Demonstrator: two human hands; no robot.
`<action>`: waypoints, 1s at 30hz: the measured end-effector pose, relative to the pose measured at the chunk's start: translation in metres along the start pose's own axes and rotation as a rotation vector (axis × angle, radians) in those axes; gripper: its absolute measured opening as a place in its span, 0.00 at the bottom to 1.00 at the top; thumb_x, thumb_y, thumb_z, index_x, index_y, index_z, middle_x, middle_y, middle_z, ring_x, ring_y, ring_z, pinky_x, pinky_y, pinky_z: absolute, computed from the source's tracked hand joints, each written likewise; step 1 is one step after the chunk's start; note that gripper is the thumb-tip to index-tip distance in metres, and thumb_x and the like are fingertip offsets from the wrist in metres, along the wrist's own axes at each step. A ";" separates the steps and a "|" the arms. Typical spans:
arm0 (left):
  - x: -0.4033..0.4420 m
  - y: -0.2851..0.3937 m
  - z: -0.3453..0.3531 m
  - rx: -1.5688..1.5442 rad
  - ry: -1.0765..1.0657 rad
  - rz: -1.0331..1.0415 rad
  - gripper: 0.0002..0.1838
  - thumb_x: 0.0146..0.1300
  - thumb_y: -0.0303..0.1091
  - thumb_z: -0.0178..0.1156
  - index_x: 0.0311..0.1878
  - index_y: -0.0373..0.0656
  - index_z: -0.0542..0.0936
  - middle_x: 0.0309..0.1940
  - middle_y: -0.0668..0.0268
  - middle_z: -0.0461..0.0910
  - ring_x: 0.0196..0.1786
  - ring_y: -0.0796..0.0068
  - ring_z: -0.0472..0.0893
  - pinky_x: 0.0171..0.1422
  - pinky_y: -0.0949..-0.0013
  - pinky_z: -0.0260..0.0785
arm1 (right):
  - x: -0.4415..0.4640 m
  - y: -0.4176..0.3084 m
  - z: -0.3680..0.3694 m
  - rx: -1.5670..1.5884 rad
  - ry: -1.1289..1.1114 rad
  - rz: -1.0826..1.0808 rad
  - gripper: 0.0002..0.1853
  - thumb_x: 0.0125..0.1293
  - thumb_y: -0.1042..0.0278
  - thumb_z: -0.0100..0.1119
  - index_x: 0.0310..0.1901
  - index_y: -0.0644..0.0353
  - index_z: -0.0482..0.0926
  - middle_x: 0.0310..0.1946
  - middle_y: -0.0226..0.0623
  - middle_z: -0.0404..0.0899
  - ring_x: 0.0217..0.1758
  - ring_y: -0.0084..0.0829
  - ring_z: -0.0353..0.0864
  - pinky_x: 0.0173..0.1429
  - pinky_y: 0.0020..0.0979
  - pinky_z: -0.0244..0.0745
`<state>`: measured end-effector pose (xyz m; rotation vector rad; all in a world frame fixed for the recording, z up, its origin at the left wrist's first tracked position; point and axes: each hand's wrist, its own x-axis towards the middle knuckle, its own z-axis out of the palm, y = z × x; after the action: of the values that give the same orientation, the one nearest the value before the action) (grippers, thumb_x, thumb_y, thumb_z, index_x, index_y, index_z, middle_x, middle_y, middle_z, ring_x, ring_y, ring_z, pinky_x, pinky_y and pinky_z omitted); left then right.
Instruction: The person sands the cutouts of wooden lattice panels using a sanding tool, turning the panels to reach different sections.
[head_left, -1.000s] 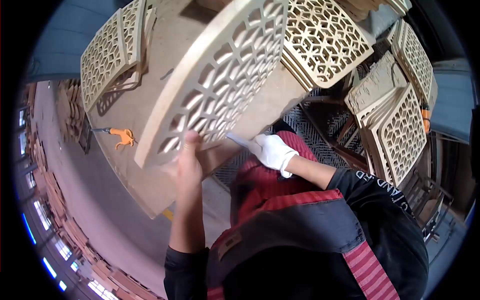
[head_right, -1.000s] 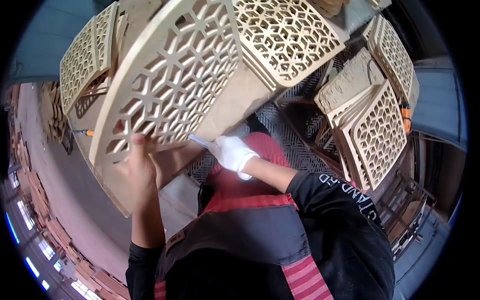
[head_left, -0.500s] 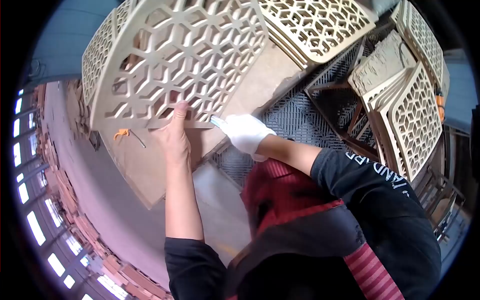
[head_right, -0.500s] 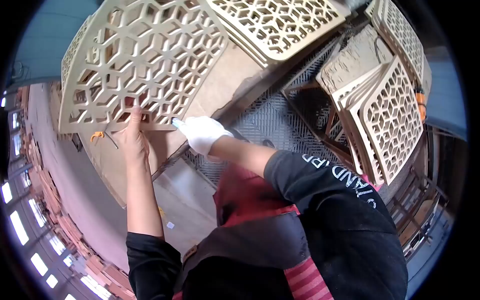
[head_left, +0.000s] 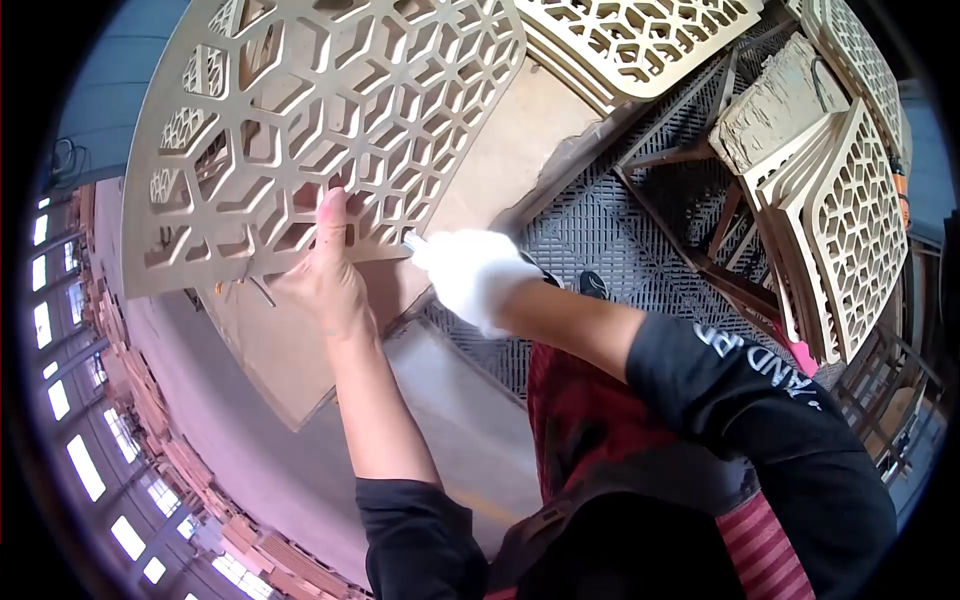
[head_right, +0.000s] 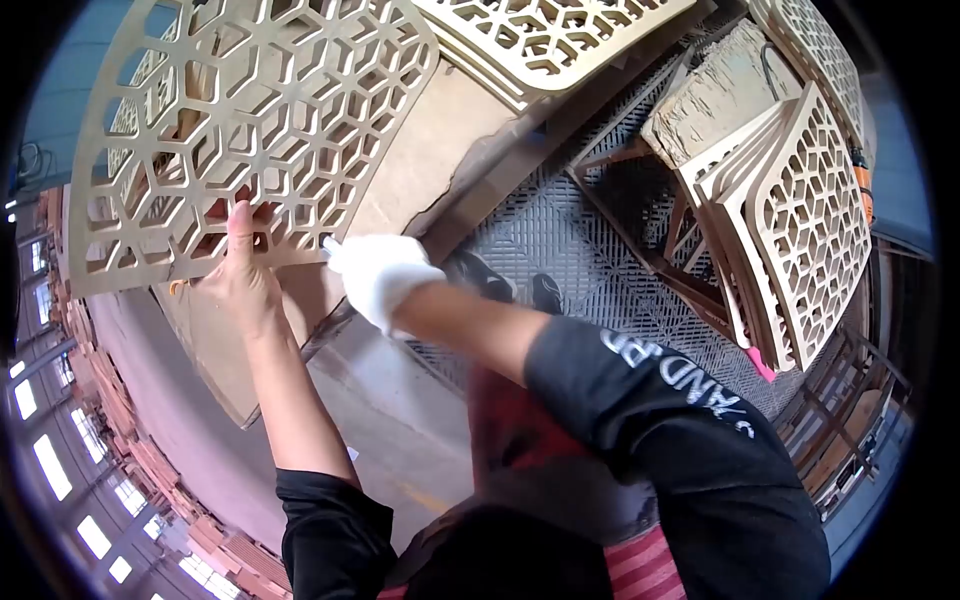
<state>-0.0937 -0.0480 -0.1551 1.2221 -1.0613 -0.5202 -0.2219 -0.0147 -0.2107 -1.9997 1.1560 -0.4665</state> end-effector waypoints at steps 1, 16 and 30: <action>0.002 -0.003 -0.002 0.028 0.027 -0.065 0.23 0.55 0.14 0.67 0.55 0.31 0.75 0.51 0.57 0.78 0.45 0.71 0.81 0.56 0.66 0.77 | -0.012 0.004 0.002 0.056 0.096 -0.030 0.12 0.63 0.71 0.48 0.44 0.61 0.80 0.39 0.46 0.82 0.41 0.44 0.83 0.44 0.40 0.78; 0.000 0.000 -0.006 0.064 -0.027 -0.035 0.29 0.50 0.14 0.70 0.57 0.31 0.73 0.52 0.58 0.76 0.47 0.74 0.79 0.52 0.69 0.79 | 0.020 -0.005 -0.017 -0.064 -0.282 0.026 0.28 0.53 0.81 0.57 0.59 0.64 0.70 0.37 0.47 0.80 0.41 0.46 0.81 0.48 0.39 0.77; -0.007 -0.011 -0.010 0.110 -0.010 0.028 0.18 0.55 0.14 0.66 0.50 0.25 0.77 0.43 0.56 0.81 0.39 0.72 0.82 0.54 0.67 0.79 | -0.013 0.021 0.018 0.037 0.115 -0.158 0.18 0.60 0.71 0.51 0.52 0.68 0.75 0.37 0.52 0.81 0.40 0.46 0.82 0.45 0.42 0.76</action>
<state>-0.0860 -0.0406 -0.1678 1.3004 -1.1261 -0.4513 -0.2293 -0.0021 -0.2376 -2.0637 1.0542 -0.6866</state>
